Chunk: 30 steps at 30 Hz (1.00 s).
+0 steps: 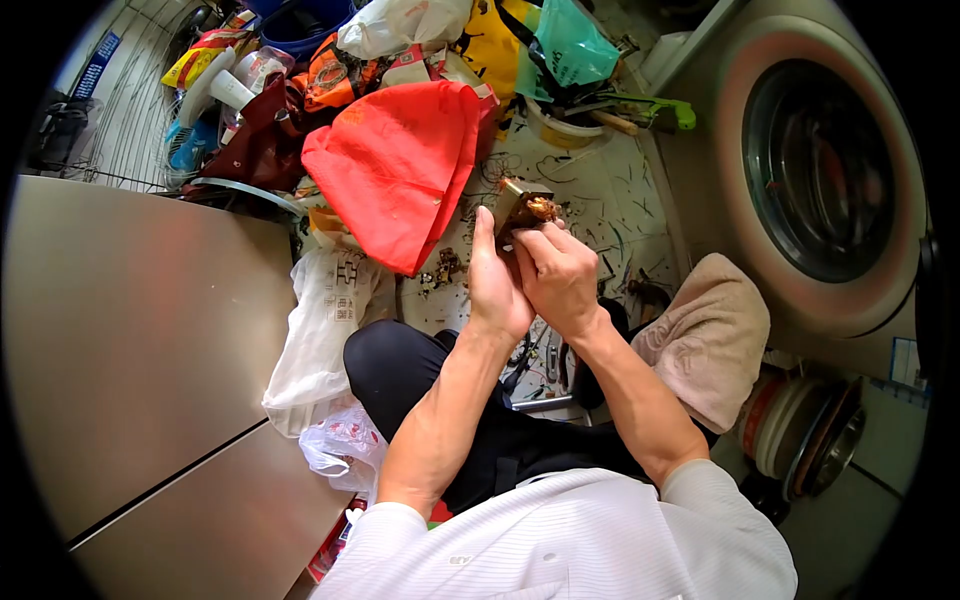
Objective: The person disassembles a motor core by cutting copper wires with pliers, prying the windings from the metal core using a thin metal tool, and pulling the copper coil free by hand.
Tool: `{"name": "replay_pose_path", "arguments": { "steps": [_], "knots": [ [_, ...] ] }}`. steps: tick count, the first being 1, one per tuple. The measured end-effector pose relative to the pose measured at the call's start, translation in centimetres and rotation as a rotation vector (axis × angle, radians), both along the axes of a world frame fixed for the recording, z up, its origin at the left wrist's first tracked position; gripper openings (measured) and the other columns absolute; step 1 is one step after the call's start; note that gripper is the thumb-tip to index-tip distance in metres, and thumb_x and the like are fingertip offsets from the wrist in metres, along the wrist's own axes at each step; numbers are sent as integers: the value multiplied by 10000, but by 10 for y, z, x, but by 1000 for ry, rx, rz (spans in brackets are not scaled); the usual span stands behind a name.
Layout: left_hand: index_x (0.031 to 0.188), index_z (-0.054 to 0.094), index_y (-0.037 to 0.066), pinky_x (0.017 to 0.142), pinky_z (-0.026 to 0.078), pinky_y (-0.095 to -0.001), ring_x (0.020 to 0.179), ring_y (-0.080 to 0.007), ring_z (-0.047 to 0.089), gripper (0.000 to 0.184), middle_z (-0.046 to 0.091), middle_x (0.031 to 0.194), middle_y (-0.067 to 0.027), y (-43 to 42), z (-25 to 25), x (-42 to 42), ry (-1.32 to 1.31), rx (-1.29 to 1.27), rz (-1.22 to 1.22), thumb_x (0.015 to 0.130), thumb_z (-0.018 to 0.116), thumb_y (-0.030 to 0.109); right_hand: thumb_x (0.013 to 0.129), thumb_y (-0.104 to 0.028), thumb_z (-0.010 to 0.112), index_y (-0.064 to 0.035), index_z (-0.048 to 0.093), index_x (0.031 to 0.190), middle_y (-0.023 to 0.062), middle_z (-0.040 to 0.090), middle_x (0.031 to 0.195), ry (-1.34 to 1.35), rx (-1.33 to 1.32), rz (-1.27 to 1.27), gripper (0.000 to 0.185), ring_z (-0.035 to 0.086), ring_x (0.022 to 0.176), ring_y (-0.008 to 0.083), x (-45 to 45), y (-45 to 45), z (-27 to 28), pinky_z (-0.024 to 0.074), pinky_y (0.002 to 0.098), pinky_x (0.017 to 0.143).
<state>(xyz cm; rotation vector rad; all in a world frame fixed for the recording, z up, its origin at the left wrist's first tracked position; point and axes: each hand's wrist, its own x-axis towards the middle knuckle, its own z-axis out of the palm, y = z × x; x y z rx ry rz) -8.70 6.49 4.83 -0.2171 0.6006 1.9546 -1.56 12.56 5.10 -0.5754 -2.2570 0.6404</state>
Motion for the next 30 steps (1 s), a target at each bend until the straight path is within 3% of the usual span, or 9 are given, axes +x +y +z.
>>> {"name": "replay_pose_path", "arguments": {
  "steps": [7, 9, 11, 14, 17, 19, 22, 27, 30],
  "knots": [
    [1311, 570, -18, 1043, 504, -462, 1136, -357, 637, 725, 662, 1224, -220, -4, -6, -6, -70, 34, 19, 1066, 302, 610, 795, 22, 719, -24, 648, 875, 140, 644, 781, 186, -14, -9, 117, 669, 699, 323, 4, -4, -2, 547, 381, 618],
    [1286, 588, -4, 991, 527, -446, 1094, -330, 657, 740, 681, 1164, -204, -6, 5, -10, -110, -12, -4, 1050, 313, 641, 806, 26, 706, -19, 662, 910, 146, 637, 776, 191, -182, 82, 122, 667, 691, 314, 16, -11, 12, 532, 376, 614],
    [1261, 606, 9, 940, 549, -431, 1052, -303, 677, 755, 699, 1104, -188, -8, 13, -10, -155, -64, -38, 1035, 325, 672, 837, 54, 669, 7, 655, 900, 125, 627, 784, 174, -274, 180, 80, 631, 667, 227, 25, -13, 15, 483, 306, 590],
    [1261, 609, 9, 914, 561, -438, 1067, -318, 687, 794, 700, 1120, -211, -9, 15, -11, -200, -120, -51, 1008, 336, 711, 844, 13, 686, 2, 677, 866, 119, 628, 758, 209, -402, 172, 27, 609, 620, 230, 34, -10, 10, 477, 318, 567],
    [1262, 613, 14, 906, 567, -424, 1063, -326, 699, 796, 704, 1137, -221, -11, 6, -14, -142, -104, -71, 1005, 334, 713, 886, -7, 699, 3, 681, 865, 81, 620, 751, 250, -416, 12, 30, 583, 616, 158, 39, -5, 11, 451, 291, 562],
    [1342, 556, -20, 1003, 529, -516, 1204, -409, 625, 831, 642, 1262, -283, -12, 5, -16, -141, -145, -56, 1010, 319, 705, 895, -28, 722, -4, 681, 906, 72, 622, 780, 199, -441, -85, 49, 603, 637, 156, 40, -3, 17, 472, 306, 584],
    [1349, 560, -5, 967, 542, -520, 1144, -399, 663, 810, 663, 1235, -283, -12, 5, -16, -139, -122, -57, 1019, 311, 692, 897, -55, 726, 1, 689, 945, 88, 644, 856, 150, -362, -79, 82, 638, 699, 170, 40, 6, 11, 504, 317, 631],
    [1266, 622, 39, 926, 571, -456, 1021, -325, 726, 765, 724, 1119, -207, -10, 4, -13, -104, -85, -102, 1008, 344, 704, 893, -149, 744, -5, 724, 1088, 124, 674, 1014, 117, -743, -103, 243, 685, 844, 197, 40, 13, -2, 542, 313, 776],
    [1314, 595, 20, 931, 560, -492, 989, -326, 726, 765, 721, 1141, -228, -8, 4, -10, -28, -63, -115, 1033, 297, 665, 910, -173, 741, 13, 720, 1113, 116, 681, 1031, 40, -741, -115, 276, 691, 865, 188, 36, 15, -2, 545, 310, 802]
  ]
}}
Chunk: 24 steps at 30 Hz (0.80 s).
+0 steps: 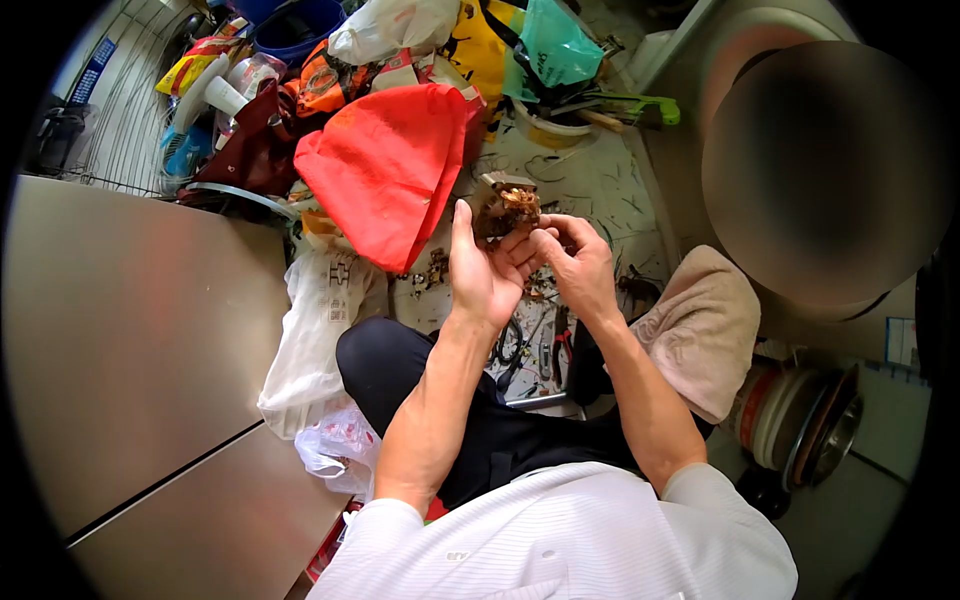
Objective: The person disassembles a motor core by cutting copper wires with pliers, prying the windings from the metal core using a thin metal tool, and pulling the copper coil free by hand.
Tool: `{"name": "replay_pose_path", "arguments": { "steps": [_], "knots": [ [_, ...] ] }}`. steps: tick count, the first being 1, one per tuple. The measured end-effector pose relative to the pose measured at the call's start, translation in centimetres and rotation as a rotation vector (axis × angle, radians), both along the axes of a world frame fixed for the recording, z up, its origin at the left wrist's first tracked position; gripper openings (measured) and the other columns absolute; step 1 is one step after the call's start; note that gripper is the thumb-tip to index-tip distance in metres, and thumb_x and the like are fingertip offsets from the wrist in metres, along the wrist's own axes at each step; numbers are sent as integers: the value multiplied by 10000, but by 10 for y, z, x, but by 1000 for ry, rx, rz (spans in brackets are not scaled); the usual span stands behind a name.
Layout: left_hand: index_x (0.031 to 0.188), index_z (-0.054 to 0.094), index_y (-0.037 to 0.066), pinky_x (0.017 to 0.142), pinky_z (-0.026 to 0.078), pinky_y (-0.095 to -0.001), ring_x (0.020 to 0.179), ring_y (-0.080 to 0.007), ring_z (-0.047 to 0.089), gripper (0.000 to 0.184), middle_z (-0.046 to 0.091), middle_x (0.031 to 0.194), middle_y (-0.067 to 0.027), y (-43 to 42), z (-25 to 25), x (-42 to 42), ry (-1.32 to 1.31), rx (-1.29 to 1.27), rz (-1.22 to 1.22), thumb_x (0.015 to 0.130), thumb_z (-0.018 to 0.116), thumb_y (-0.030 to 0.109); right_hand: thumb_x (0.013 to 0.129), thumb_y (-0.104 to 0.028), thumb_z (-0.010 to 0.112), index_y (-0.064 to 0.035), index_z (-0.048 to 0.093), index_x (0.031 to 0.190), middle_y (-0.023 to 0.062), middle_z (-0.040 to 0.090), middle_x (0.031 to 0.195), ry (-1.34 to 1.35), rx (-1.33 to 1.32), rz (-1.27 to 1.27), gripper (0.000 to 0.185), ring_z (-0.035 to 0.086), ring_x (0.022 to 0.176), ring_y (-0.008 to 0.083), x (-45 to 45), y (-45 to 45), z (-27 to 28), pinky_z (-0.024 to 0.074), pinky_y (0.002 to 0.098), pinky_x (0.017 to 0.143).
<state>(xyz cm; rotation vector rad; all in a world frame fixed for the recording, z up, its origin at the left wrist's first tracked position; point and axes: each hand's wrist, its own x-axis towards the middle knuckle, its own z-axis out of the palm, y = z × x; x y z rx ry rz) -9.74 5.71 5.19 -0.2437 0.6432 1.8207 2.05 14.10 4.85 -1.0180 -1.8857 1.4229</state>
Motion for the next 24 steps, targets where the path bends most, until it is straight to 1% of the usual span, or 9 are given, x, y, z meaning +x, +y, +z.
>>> {"name": "replay_pose_path", "arguments": {
  "steps": [5, 7, 9, 11, 13, 17, 19, 23, 24],
  "knots": [
    [1294, 621, 36, 913, 564, -455, 1014, -295, 720, 745, 732, 1119, -192, 1, 3, -1, 162, 80, -59, 1044, 246, 629, 936, -193, 726, 26, 693, 1141, 73, 693, 1025, 150, -245, 12, 302, 663, 857, 133, -6, 9, -7, 536, 277, 775],
    [1217, 678, 62, 920, 556, -430, 984, -254, 723, 660, 757, 1076, -131, 3, 7, -3, 153, 65, -48, 1050, 281, 562, 933, -178, 726, 22, 681, 1158, 51, 701, 950, 121, -228, 69, 305, 648, 831, 116, -4, 13, 0, 529, 265, 751],
    [1202, 679, 58, 916, 557, -455, 981, -273, 724, 610, 761, 1055, -131, 3, 9, -11, 185, 12, 7, 1031, 296, 501, 933, -181, 721, 25, 694, 1121, 45, 705, 890, 127, -209, 57, 280, 648, 815, 118, 0, 12, 2, 518, 266, 731],
    [1189, 674, 44, 910, 566, -470, 951, -298, 738, 598, 761, 1050, -149, 1, 1, -23, 316, 61, 53, 1025, 310, 488, 939, -206, 706, 26, 706, 1077, 46, 706, 851, 82, -198, 25, 270, 646, 796, 118, 8, 18, -29, 507, 264, 717],
    [1184, 666, 25, 905, 576, -477, 935, -326, 748, 593, 759, 1048, -172, -5, 9, -29, 365, 66, 96, 1023, 324, 482, 938, -260, 676, 30, 719, 1051, 81, 736, 884, -114, -200, 54, 314, 655, 790, 151, 19, 22, -77, 513, 300, 737],
    [1225, 645, -16, 907, 579, -479, 947, -388, 743, 599, 753, 1051, -204, -11, 20, -29, 275, 40, 218, 1002, 424, 493, 854, -327, 690, 35, 740, 1022, 217, 744, 986, -653, -362, 147, 402, 718, 902, 360, 72, 4, -240, 546, 435, 806],
    [1249, 635, -18, 912, 576, -490, 977, -414, 731, 609, 744, 1081, -213, -14, 19, -29, 238, 42, 227, 983, 471, 505, 854, -271, 657, 36, 747, 1019, 271, 727, 1043, -983, -393, 366, 359, 703, 990, 424, 96, -20, -263, 544, 476, 864],
    [1264, 637, 22, 961, 527, -548, 1067, -444, 691, 593, 718, 1159, -214, -17, 17, -30, 175, 44, 231, 958, 507, 513, 865, -205, 610, 22, 742, 1058, 282, 716, 1091, -1229, -463, 338, 326, 679, 1063, 471, 131, -68, -271, 551, 486, 912],
    [1286, 619, 0, 1015, 490, -570, 1134, -466, 650, 617, 691, 1197, -246, -17, 17, -30, 146, 43, 251, 942, 538, 506, 875, -222, 608, 11, 740, 1069, 286, 709, 1116, -1243, -354, 381, 330, 674, 1074, 476, 133, -75, -274, 550, 500, 926]
  ]
}}
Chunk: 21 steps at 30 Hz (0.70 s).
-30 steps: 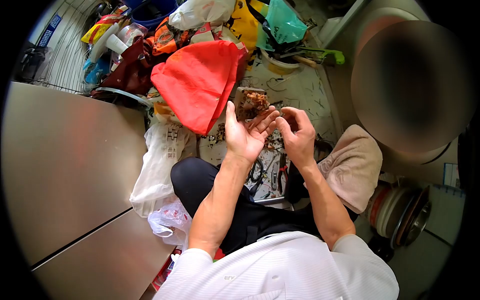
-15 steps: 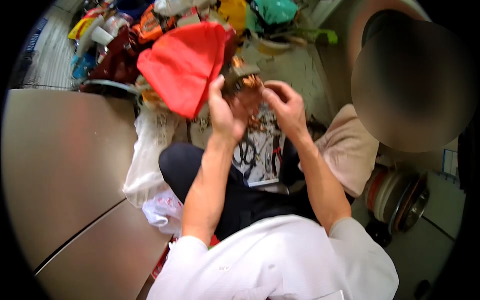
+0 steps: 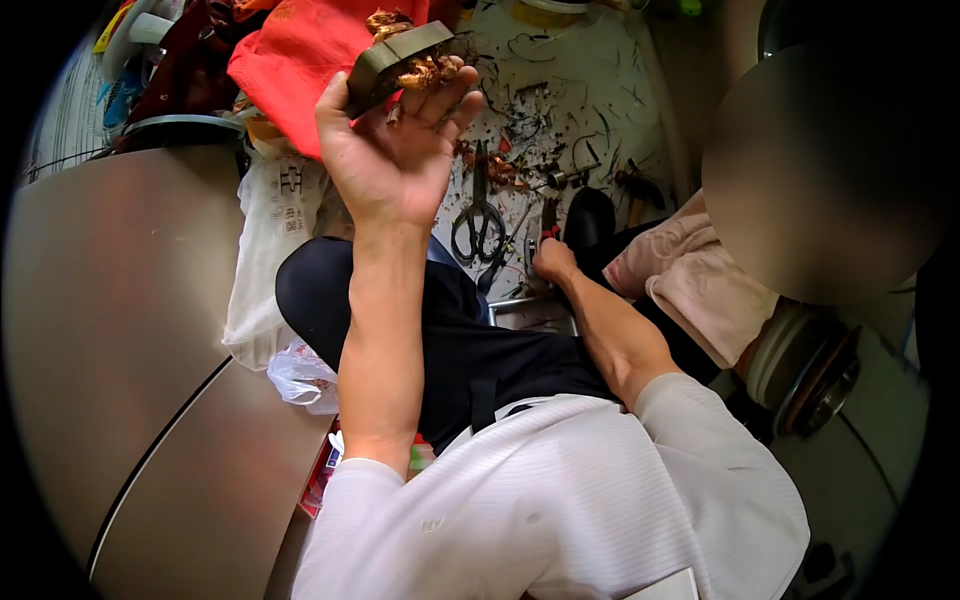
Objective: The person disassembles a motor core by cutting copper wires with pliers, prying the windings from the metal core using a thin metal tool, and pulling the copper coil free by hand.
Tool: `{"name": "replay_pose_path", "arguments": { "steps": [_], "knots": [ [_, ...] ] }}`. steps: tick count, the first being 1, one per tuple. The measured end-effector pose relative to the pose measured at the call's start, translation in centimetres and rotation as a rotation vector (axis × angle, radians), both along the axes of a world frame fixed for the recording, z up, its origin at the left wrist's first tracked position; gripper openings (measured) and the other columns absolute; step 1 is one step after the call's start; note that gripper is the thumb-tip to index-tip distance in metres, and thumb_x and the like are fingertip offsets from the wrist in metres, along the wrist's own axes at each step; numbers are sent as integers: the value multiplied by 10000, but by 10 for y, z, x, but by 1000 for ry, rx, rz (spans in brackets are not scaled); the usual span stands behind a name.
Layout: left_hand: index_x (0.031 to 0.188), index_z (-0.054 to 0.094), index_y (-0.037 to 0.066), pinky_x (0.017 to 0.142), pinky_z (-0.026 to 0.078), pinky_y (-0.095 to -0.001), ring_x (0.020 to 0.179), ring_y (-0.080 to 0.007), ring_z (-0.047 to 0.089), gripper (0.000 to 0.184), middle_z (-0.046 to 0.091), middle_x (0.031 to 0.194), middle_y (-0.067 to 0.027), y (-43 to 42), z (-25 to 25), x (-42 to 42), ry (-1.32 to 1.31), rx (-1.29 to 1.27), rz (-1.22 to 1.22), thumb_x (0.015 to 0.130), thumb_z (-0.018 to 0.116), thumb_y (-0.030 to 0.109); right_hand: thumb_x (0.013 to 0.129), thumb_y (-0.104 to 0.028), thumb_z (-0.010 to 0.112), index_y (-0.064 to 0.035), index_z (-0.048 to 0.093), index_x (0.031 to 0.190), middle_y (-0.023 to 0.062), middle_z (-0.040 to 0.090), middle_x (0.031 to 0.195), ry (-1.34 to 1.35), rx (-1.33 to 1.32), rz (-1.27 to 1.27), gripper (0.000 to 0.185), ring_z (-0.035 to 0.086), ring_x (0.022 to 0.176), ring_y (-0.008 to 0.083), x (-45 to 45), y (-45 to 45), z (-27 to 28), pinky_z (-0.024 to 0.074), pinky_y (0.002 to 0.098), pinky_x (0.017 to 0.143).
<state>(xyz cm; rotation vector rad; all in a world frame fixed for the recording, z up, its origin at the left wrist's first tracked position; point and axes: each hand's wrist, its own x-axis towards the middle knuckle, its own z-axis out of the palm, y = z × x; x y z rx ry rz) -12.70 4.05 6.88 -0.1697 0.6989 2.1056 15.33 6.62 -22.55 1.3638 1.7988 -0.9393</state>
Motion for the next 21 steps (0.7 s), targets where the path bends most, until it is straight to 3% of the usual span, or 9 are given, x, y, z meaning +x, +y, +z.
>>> {"name": "replay_pose_path", "arguments": {
  "steps": [2, 6, 7, 9, 11, 13, 15, 21],
  "knots": [
    [1312, 604, -17, 1080, 435, -602, 1227, -489, 586, 644, 656, 1257, -270, 0, -1, 1, -43, -1, 30, 914, 579, 488, 892, -244, 605, 24, 733, 1083, 296, 709, 1102, 56, 4, 89, 354, 680, 1062, 468, 1, -8, -6, 546, 501, 919],
    [1306, 596, -39, 1071, 457, -582, 1244, -495, 566, 660, 652, 1244, -279, -1, -5, -1, -104, 101, -10, 911, 576, 490, 893, -362, 638, 41, 734, 1072, 298, 707, 1101, 145, -86, 152, 452, 676, 1059, 468, -7, -30, -35, 538, 499, 931],
    [1246, 639, 13, 971, 524, -578, 1100, -474, 657, 576, 702, 1164, -238, 4, 1, 0, -149, 49, 15, 972, 489, 496, 877, -382, 646, 39, 735, 1071, 297, 704, 1109, 181, -156, 151, 471, 669, 1068, 475, -15, -36, -46, 543, 497, 930],
    [1247, 626, -8, 931, 559, -559, 1073, -464, 668, 581, 699, 1145, -248, 5, -1, 5, -186, -6, 38, 994, 471, 491, 840, -425, 699, 45, 736, 1069, 291, 707, 1115, 141, -162, -10, 524, 669, 1071, 468, -25, -56, -62, 539, 483, 934],
    [1264, 595, -26, 897, 589, -523, 1009, -435, 691, 595, 693, 1112, -251, 7, 0, 7, -251, -2, 56, 1010, 459, 495, 822, -396, 723, 37, 740, 1091, 288, 706, 1137, 83, -204, -153, 510, 672, 1093, 450, -41, -61, -37, 532, 468, 954],
    [1294, 583, -48, 928, 596, -533, 1077, -473, 664, 604, 671, 1173, -285, 3, -13, 7, -299, 31, 60, 999, 503, 473, 804, -369, 743, 30, 739, 1113, 284, 707, 1149, 21, -144, -286, 505, 671, 1115, 441, -51, -65, -22, 532, 455, 961],
    [1254, 600, -53, 873, 627, -490, 1018, -455, 692, 578, 690, 1134, -268, 7, -13, 9, -292, -33, 64, 1012, 471, 456, 801, -340, 735, 19, 741, 1124, 271, 705, 1177, 15, -113, -335, 483, 664, 1141, 435, -46, -69, -33, 530, 450, 975],
    [1237, 606, -57, 862, 633, -484, 1012, -443, 698, 575, 700, 1125, -243, 10, -8, 15, -258, -81, 74, 1023, 449, 453, 817, -370, 686, 13, 740, 1127, 283, 688, 1208, -56, -75, -278, 496, 644, 1181, 437, -45, -70, -41, 504, 468, 1025]
  ]
}}
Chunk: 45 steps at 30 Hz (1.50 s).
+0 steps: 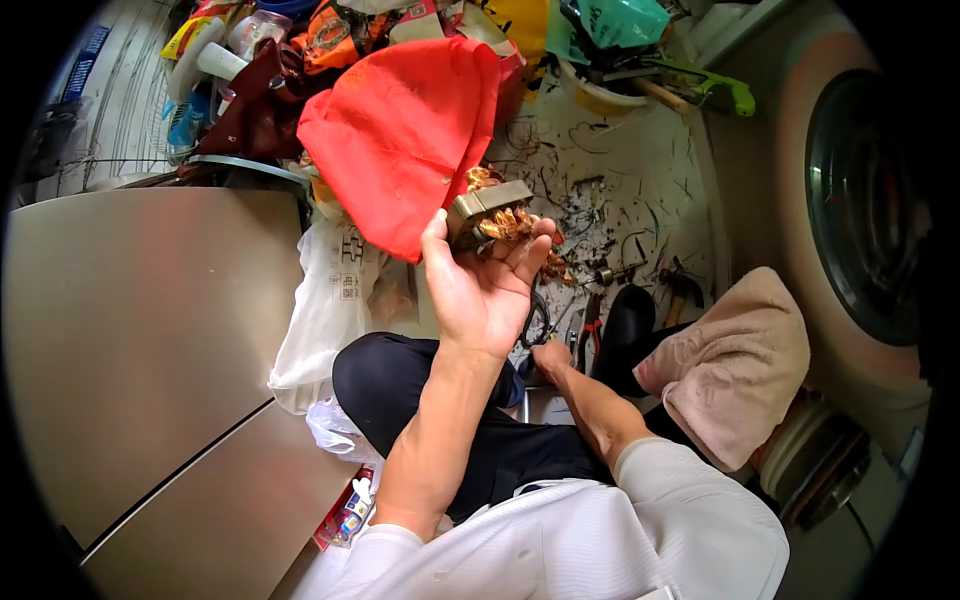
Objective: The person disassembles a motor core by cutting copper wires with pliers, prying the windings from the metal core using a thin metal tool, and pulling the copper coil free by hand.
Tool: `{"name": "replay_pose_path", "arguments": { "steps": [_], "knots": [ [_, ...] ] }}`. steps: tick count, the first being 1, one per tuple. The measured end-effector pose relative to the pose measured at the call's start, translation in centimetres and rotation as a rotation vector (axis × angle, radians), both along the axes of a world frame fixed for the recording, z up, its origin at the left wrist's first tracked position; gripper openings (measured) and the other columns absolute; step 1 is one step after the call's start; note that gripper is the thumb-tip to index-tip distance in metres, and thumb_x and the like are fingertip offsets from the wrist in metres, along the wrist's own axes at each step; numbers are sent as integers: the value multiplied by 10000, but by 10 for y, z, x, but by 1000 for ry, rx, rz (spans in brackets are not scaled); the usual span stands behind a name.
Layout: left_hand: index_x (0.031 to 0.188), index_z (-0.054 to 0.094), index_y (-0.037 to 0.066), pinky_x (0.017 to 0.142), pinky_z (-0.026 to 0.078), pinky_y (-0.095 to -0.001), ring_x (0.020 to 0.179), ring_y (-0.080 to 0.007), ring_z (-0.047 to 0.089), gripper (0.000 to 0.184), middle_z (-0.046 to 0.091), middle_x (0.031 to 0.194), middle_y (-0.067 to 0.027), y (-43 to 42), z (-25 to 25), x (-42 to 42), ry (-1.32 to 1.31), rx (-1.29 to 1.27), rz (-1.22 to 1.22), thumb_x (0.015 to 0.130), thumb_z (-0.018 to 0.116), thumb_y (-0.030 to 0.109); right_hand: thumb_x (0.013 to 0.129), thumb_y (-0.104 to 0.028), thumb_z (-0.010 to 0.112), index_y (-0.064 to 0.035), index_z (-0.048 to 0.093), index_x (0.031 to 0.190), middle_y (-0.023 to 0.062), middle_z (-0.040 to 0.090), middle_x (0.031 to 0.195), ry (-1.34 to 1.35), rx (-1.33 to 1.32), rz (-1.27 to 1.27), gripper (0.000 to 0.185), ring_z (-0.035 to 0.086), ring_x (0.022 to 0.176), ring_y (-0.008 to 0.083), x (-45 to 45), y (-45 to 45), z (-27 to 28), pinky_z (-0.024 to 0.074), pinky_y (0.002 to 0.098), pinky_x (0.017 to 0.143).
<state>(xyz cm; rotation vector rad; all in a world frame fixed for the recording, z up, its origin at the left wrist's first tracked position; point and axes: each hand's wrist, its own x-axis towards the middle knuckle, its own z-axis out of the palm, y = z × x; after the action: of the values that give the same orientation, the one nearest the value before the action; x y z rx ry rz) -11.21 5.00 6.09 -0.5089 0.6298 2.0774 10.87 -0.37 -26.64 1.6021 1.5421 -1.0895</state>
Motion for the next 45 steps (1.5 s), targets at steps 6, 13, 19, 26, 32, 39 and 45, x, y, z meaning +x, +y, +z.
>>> {"name": "replay_pose_path", "arguments": {
  "steps": [6, 13, 19, 26, 32, 39, 45],
  "knots": [
    [1259, 600, 64, 888, 574, -561, 1019, -395, 699, 461, 692, 1139, -173, -1, 10, 7, 51, 32, -64, 983, 514, 423, 784, -356, 705, -2, 757, 1063, 243, 739, 1065, 145, 20, -17, 454, 705, 1040, 409, 9, 15, 42, 540, 447, 929],
    [1283, 612, 157, 858, 566, -557, 1040, -386, 685, 379, 691, 1185, -109, -2, 11, 3, 167, 193, -62, 964, 536, 346, 822, -356, 609, 39, 698, 979, 270, 720, 947, 454, 221, 12, 434, 688, 910, 439, -2, 49, 104, 524, 472, 866],
    [1270, 640, 172, 669, 595, -488, 846, -331, 728, 373, 745, 1070, -100, -4, 15, -2, 178, 237, -65, 1001, 533, 406, 940, -155, 574, 37, 597, 1117, 103, 666, 843, 974, 200, -291, 262, 619, 666, 170, -21, 102, 217, 504, 337, 592],
    [1234, 647, 150, 783, 598, -569, 928, -271, 705, 394, 716, 1064, -71, -3, 30, -1, 189, 205, -33, 1032, 495, 452, 975, -69, 615, -30, 587, 1344, -22, 580, 766, 1280, 447, -223, 372, 482, 651, 63, 6, 125, 334, 397, 246, 576],
    [1196, 644, 121, 804, 571, -598, 925, -293, 701, 446, 712, 1035, -91, 0, 14, -9, 220, 220, -20, 1038, 486, 507, 921, 13, 656, -29, 648, 1286, 94, 688, 918, 1311, 853, 143, 367, 597, 727, 145, 33, 98, 374, 498, 257, 691],
    [1169, 646, 132, 762, 558, -516, 892, -307, 690, 557, 719, 1012, -101, 5, 8, -12, 101, 260, -98, 999, 471, 632, 872, 63, 687, -5, 656, 1259, 135, 676, 893, 1351, 769, 269, 394, 625, 708, 210, 27, 93, 384, 501, 304, 637],
    [1161, 648, 132, 681, 575, -493, 824, -276, 696, 528, 716, 980, -79, 5, 9, -14, 117, 240, -94, 1009, 476, 607, 862, 47, 692, -40, 684, 1224, 129, 606, 772, 1284, 845, 355, 372, 577, 611, 266, 20, 98, 393, 462, 355, 557]
  ]
}}
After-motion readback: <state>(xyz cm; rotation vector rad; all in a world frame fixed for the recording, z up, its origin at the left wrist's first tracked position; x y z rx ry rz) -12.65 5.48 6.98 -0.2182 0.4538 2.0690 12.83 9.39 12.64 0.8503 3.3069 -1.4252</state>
